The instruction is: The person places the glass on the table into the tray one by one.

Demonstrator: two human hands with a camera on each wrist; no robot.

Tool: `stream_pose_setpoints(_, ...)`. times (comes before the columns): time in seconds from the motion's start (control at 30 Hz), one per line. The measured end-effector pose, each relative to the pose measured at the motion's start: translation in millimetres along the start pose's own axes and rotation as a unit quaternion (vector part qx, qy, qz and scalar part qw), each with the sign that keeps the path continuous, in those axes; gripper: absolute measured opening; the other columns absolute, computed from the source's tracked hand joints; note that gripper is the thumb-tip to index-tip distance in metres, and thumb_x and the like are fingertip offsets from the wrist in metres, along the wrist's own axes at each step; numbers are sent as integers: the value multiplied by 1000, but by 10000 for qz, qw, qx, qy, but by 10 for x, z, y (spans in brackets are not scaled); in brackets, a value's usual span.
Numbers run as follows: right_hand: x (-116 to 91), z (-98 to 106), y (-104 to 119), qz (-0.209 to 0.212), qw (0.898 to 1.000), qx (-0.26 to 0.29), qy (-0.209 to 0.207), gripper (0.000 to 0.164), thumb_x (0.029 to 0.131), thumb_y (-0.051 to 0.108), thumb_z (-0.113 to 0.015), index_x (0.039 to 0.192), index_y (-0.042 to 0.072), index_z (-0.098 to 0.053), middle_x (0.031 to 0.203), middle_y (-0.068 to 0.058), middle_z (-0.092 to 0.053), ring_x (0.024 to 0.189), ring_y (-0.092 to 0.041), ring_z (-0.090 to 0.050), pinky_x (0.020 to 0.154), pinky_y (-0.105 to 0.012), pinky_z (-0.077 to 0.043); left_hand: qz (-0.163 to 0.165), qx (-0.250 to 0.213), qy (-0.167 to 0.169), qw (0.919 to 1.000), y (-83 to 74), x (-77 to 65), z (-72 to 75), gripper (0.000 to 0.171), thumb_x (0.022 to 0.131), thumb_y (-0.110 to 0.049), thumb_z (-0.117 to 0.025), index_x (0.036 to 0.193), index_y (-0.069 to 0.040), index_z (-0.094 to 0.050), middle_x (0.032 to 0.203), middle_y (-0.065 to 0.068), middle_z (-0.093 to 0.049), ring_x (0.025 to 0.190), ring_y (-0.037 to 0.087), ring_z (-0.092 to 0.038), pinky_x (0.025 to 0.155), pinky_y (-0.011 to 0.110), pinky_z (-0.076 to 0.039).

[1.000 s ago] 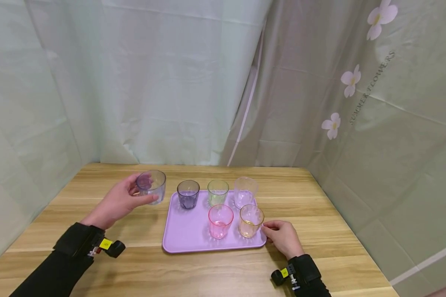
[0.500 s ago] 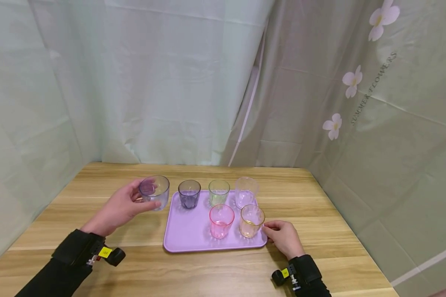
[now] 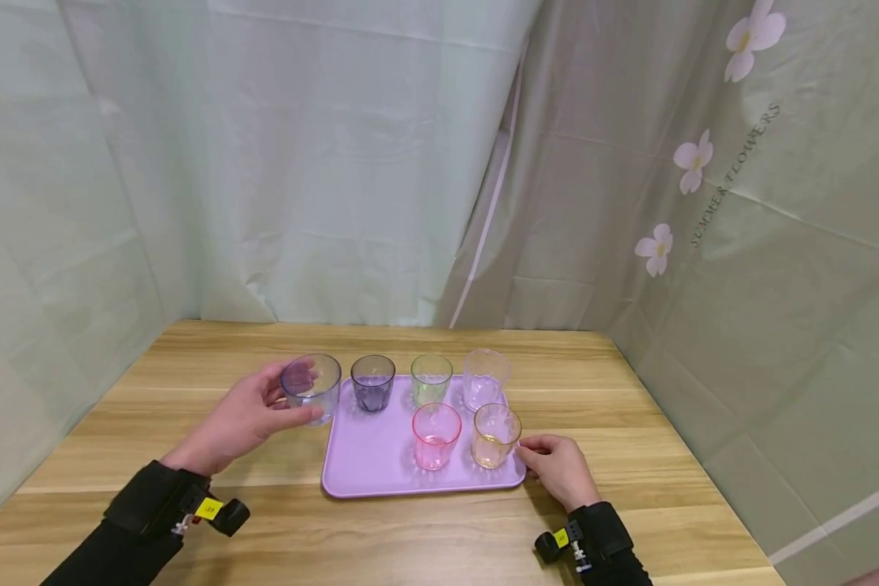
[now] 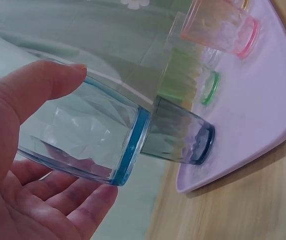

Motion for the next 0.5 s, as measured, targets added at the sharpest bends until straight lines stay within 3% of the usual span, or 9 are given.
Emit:
stream_pose_setpoints(0.27,3,9,4,4,9999,-96,33,17,98,9,-79,108,-4,-82,95,-10,-81,74,-15,-70,66,-27,-58,-55,-79,89,9999,10,-16,-90,87,98,-28,-85,167,-4,-39,162,25,-53,150,46,-53,98,15,-55)
stream_pose_setpoints(0.5,11,8,-4,8,9999,-152,51,17,98,11,-79,108,-3,-82,94,-9,-80,73,-16,-69,66,-28,-58,-17,-72,219,9997,47,-11,-216,91,97,-30,-85,167,-1,-36,165,26,-52,153,46,-51,108,31,-59)
Point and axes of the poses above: each hand's wrist, its own x-axis towards the middle knuckle, its own z-axis out of the back of the hand, y = z × x, the point moved 5 cm from there along x, towards the middle knuckle
